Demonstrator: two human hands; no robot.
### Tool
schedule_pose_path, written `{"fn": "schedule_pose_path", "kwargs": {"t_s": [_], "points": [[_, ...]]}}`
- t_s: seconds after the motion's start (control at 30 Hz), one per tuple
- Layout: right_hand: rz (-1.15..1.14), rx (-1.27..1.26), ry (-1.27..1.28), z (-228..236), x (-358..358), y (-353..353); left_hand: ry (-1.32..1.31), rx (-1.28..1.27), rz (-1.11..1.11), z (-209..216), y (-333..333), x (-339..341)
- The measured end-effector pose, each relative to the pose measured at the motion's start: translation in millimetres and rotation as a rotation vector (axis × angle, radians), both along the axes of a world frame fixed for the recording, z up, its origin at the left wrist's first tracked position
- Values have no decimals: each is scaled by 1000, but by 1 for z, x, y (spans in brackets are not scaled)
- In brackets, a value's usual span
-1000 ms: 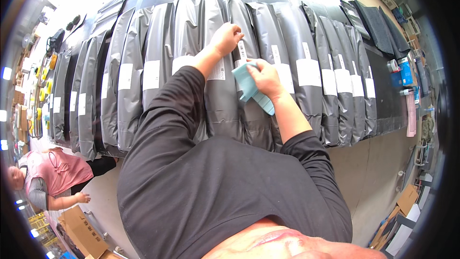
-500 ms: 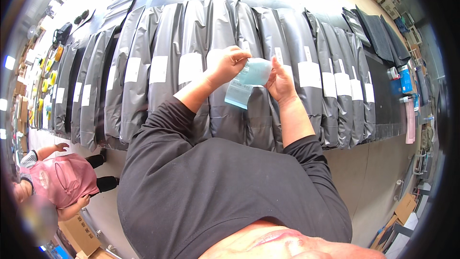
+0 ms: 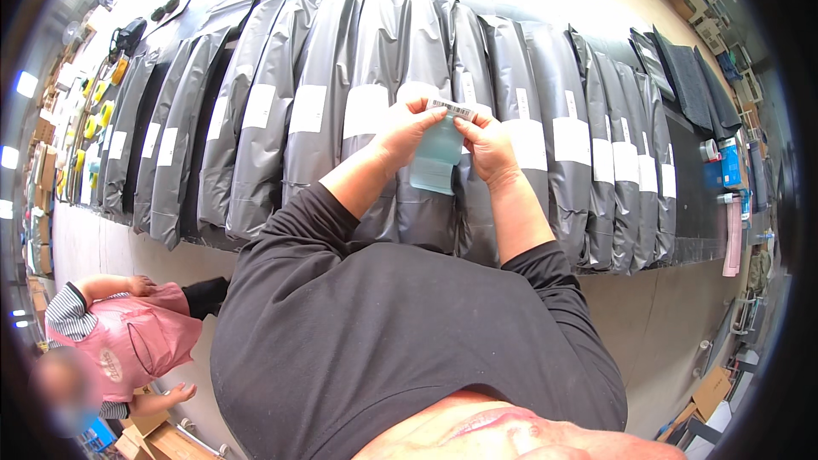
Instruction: The person applies light blue labels to a row of gray shipping bags on a table, smoothing each label into place. The person then picks up a stack of white shipping documents and organizes them on the table.
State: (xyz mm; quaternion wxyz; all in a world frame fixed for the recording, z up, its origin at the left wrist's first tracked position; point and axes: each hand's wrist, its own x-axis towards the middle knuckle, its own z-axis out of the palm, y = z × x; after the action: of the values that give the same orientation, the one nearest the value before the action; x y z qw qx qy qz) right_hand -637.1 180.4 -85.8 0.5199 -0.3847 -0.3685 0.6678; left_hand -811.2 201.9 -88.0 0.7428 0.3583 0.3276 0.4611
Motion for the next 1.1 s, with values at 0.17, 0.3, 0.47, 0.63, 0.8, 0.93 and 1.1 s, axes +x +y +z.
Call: {"fn": "schedule_pose_path", "kwargs": {"t_s": [0.17, 0.3, 0.47, 0.63, 0.8, 0.93, 1.1], "points": [[23, -7, -44, -5, -7, 5, -50, -15, -21, -11, 5, -9], [-2, 70, -109, -17, -10, 12, -26, 16, -26, -11, 4, -13], [-22, 113, -203, -27, -12, 20, 19, 91, 27, -8, 4, -12], [-12, -3, -356, -16, -14, 16, -4, 29, 69, -8, 6, -16], [259, -45, -692, 3, -15, 9, 215, 34, 123, 14, 51, -51], [204, 458, -721, 9, -33, 15, 696, 239, -219, 19, 120, -69], [206, 850, -1272, -1, -48, 39, 914, 340, -436, 12, 172, -61]]}}
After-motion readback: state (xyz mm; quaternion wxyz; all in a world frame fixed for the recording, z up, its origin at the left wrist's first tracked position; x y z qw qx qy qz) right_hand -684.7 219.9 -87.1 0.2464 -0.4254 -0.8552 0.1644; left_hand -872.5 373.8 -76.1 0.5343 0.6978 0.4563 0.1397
